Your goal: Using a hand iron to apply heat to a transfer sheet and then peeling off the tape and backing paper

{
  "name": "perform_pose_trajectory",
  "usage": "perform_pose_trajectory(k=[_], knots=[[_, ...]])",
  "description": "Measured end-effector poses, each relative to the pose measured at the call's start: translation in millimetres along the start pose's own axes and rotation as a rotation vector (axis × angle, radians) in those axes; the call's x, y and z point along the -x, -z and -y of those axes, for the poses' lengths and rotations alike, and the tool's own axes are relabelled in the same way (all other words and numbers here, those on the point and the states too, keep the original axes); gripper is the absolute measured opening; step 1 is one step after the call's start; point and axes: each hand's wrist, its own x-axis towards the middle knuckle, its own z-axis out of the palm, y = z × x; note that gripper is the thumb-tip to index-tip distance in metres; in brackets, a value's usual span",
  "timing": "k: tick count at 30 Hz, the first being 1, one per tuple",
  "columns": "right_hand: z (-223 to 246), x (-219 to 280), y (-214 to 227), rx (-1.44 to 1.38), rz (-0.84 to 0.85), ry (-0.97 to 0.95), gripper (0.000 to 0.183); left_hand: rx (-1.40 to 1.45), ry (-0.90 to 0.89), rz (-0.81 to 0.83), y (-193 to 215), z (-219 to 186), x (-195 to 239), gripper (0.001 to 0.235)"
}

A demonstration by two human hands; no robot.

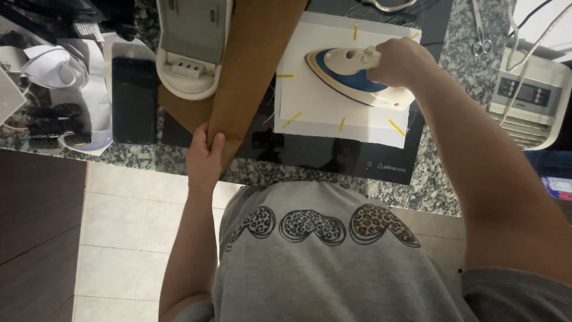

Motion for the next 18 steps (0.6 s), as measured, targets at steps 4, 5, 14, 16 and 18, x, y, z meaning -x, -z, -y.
perform_pose_trajectory(k=[4, 5, 14, 16, 18], knots=[[-0.3, -0.1, -0.9, 0.022, -0.005, 0.013, 0.030, -0.009, 0.021, 0.006, 2.0, -6.4, 2.7, 0.055], [1.3, 2.4, 0.8, 0.002, -0.005, 0.004, 0.028, 0.002, 0.038, 0.020, 4.1, -15.7, 5.2, 0.054], [-1.8, -4.0, -3.2, 0.068, -0.003, 0.038, 0.033, 0.003, 0.039, 0.038, 5.2, -17.8, 5.8, 0.064], [-0.3, -2.0, -1.1, 0.053, 0.011, 0.033, 0.030, 0.021, 0.044, 0.031, 4.4, -15.7, 5.0, 0.056], [1.3, -0.5, 0.0, 0.029, 0.004, -0.001, 0.033, -0.012, 0.023, 0.025, 3.6, -10.8, 4.7, 0.069]])
